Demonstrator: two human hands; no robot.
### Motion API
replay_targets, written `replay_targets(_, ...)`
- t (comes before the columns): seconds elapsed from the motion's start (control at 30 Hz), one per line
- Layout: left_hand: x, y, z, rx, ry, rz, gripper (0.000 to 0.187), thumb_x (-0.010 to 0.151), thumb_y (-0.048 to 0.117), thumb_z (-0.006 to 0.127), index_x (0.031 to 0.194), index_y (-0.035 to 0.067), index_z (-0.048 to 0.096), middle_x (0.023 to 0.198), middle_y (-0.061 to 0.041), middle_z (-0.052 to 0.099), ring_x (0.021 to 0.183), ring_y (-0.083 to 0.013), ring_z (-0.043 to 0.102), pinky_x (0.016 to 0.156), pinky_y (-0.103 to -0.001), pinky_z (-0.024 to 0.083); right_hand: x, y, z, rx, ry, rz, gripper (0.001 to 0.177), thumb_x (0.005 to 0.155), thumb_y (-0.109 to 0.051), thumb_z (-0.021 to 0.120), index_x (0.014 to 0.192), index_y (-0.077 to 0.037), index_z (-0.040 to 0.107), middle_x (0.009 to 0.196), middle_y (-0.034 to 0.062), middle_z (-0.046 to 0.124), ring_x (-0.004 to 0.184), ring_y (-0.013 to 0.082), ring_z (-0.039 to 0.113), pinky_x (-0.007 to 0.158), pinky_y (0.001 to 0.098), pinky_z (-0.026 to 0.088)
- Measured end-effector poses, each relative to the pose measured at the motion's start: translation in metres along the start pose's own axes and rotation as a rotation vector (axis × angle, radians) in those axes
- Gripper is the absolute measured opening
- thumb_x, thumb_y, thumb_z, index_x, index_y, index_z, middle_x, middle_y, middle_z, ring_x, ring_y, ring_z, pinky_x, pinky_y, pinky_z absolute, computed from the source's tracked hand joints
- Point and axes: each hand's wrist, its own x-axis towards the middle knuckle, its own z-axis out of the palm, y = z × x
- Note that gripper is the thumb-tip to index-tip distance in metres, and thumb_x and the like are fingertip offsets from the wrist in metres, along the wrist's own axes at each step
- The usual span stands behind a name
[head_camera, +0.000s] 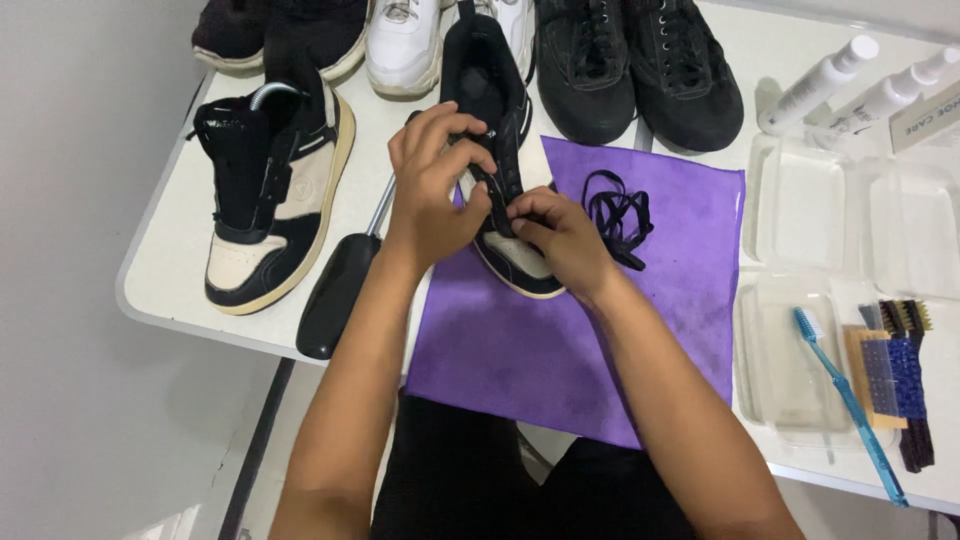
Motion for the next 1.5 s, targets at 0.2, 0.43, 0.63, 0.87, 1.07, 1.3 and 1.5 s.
replay_targets(0.2,0.005,0.006,0.006,0.024,-0.020,-0.036,0.016,0.072,0.006,0.070,0.082,0.016,0.063,0.115,-0.001,0.060,0.135,-0.0290,0.044,0.112,-0.050,0.023,-0.001,-0.007,-0.001,0.011,0.007,0.006,0.014,0.090,-0.005,0.065,0.100,-0.006,0.075,0.102,0.0073,0.067,0.102,0.0198,0.052,0.096,0.0349,0.039)
replay_targets(0.43,0.003,0.016,-0.019,0.070,-0.348,-0.041,0.038,0.064,0.005,0.078,0.098,0.018,0.066,0.157,-0.008,0.040,0.153,-0.0415,0.019,0.119,-0.063,0.017,-0.004,-0.009,-0.002,0.052,0.009,0.011,0.012,0.089,-0.005,0.067,0.098,-0.006,0.075,0.103,0.0073,0.068,0.104,0.0197,0.052,0.097,0.0347,0.038)
replay_targets(0.63,0.010,0.020,-0.026,0.139,-0.502,-0.106,0.049,0.068,0.004,0.082,0.113,0.019,0.070,0.169,-0.011,0.023,0.155,-0.0465,0.008,0.122,-0.066,0.010,-0.004,-0.013,-0.002,0.079,-0.027,0.062,0.015,0.095,-0.006,0.062,0.099,-0.007,0.076,0.101,0.0063,0.065,0.101,0.0187,0.050,0.094,0.0349,0.037)
replay_targets(0.87,0.011,-0.011,-0.007,0.179,-0.409,0.088,0.029,0.072,0.008,0.089,0.079,0.017,0.063,0.108,0.002,0.057,0.146,-0.0381,0.033,0.123,-0.056,0.026,-0.004,-0.014,-0.005,0.003,0.050,-0.070,0.012,0.093,-0.004,0.066,0.099,-0.006,0.076,0.102,0.0075,0.069,0.103,0.0196,0.055,0.095,0.0347,0.040)
replay_targets(1.07,0.011,-0.007,0.010,0.123,-0.125,0.266,0.022,0.085,0.014,0.086,0.081,0.013,0.064,0.098,0.001,0.061,0.144,-0.0350,0.037,0.122,-0.050,0.035,-0.004,-0.022,-0.015,-0.048,0.204,-0.293,0.010,0.094,-0.005,0.065,0.097,-0.005,0.074,0.099,0.0106,0.069,0.100,0.0234,0.060,0.092,0.0373,0.043)
replay_targets(1.3,0.031,0.029,0.005,-0.042,-0.019,0.505,0.015,0.102,0.000,0.062,0.088,-0.005,0.064,0.096,-0.016,0.051,0.133,-0.0492,0.037,0.110,-0.061,0.042,-0.012,-0.045,-0.025,-0.229,0.384,-0.471,0.011,0.093,-0.001,0.059,0.091,-0.004,0.069,0.096,0.0088,0.067,0.096,0.0224,0.062,0.094,0.0359,0.046)
replay_targets(1.5,0.039,0.016,0.045,-0.035,0.013,0.518,0.016,0.102,0.002,0.065,0.088,-0.004,0.062,0.102,-0.016,0.051,0.138,-0.0485,0.031,0.110,-0.064,0.047,-0.001,-0.024,-0.052,-0.258,0.411,-0.432,0.010,0.093,-0.004,0.061,0.093,-0.007,0.070,0.099,0.0070,0.065,0.100,0.0215,0.060,0.095,0.0363,0.044)
